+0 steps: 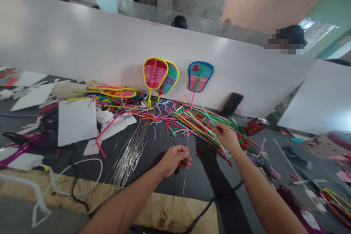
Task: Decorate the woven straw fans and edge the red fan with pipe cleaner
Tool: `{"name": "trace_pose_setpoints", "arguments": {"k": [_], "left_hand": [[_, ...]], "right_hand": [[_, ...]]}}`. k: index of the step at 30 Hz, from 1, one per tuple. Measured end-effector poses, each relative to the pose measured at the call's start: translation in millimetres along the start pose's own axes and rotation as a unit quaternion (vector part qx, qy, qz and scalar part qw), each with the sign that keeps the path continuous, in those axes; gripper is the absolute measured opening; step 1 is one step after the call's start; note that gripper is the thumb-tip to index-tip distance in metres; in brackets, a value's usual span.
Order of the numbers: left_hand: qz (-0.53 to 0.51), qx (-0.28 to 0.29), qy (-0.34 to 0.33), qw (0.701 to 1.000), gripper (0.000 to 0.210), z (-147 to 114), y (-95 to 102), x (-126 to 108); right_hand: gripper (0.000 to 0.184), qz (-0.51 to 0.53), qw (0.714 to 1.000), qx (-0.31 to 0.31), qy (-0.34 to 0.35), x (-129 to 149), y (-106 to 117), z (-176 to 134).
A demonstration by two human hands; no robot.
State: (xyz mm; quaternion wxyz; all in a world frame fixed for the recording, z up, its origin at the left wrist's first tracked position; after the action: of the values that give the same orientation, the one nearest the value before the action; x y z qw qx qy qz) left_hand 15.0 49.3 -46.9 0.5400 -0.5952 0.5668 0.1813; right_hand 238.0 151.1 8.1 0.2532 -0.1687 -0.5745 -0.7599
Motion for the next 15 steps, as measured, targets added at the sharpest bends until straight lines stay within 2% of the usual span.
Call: {"name": "trace_pose_setpoints", "arguments": {"k": [4, 9, 15], "left_hand": [[0.001, 0.002, -0.007, 1.0, 0.044, 0, 1.2, 2], [0.004, 0.0, -0.009, 1.0, 0.043, 1, 0.7, 2], [0.043, -0.039, -0.001, 0.998, 0.04, 0, 2.1, -5]], "right_hand": [[0.021, 0.038, 0.999, -0.005, -0.007, 8, -2, -8], [0.023, 0.094, 0.995, 0.027, -0.003, 16, -5, -20], [0.023, 0.142, 0.988, 0.051, -0.022, 10, -2, -26]]}}
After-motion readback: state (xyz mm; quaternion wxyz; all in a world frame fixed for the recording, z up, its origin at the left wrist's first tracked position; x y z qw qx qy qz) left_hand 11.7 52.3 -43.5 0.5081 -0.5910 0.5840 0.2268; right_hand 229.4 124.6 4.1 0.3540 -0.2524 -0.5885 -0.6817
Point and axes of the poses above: each hand's wrist, its own z-axis towards the middle knuckle, its own y-axis out of the back of the hand, x = y × z, the point moved 4 cm from there along z, towards the middle knuckle, and after that the axes turned 5 degrees about z, right-handed, at the moved point
